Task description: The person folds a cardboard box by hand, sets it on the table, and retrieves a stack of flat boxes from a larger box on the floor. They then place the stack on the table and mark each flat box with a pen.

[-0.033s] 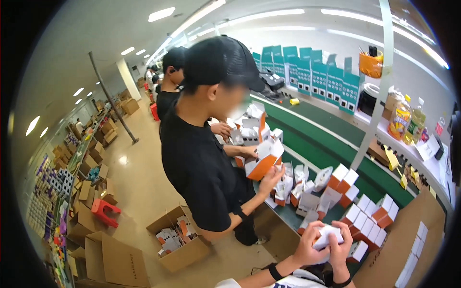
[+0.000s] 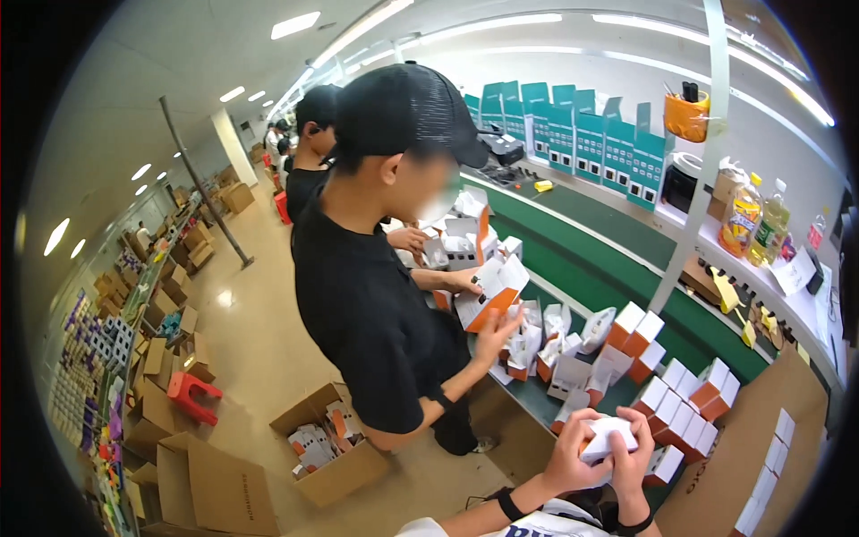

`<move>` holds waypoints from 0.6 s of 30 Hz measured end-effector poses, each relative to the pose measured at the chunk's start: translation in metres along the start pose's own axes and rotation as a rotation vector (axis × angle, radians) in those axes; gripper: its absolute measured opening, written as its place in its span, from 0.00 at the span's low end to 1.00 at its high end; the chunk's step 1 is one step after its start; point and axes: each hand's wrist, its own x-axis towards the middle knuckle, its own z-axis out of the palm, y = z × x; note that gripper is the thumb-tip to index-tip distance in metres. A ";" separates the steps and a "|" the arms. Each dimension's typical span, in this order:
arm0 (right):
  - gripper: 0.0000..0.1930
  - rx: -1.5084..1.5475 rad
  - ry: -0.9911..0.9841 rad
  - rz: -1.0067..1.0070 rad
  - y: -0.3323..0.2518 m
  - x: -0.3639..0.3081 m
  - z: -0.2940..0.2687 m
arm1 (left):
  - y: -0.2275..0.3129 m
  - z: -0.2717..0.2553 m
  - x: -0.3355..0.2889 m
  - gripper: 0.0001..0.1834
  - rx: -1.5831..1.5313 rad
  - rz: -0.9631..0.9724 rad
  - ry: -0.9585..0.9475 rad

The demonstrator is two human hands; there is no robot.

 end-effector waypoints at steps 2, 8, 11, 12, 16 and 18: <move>0.17 0.234 0.077 0.041 -0.010 0.000 0.011 | 0.004 0.009 0.002 0.24 -0.089 0.040 0.149; 0.30 0.256 0.039 0.103 -0.022 -0.014 0.012 | 0.007 -0.003 -0.012 0.25 0.053 0.100 -0.017; 0.31 0.252 0.060 0.097 -0.016 -0.018 0.014 | 0.008 -0.005 -0.019 0.23 0.060 0.051 -0.018; 0.31 0.245 0.072 0.106 -0.013 -0.019 0.014 | 0.010 -0.006 -0.022 0.22 0.069 0.034 -0.021; 0.33 0.139 0.034 -0.050 0.008 -0.017 0.015 | 0.003 -0.011 -0.019 0.24 0.109 0.100 -0.016; 0.33 0.233 0.033 0.014 -0.004 -0.012 0.023 | -0.002 -0.015 -0.019 0.24 0.184 0.136 -0.025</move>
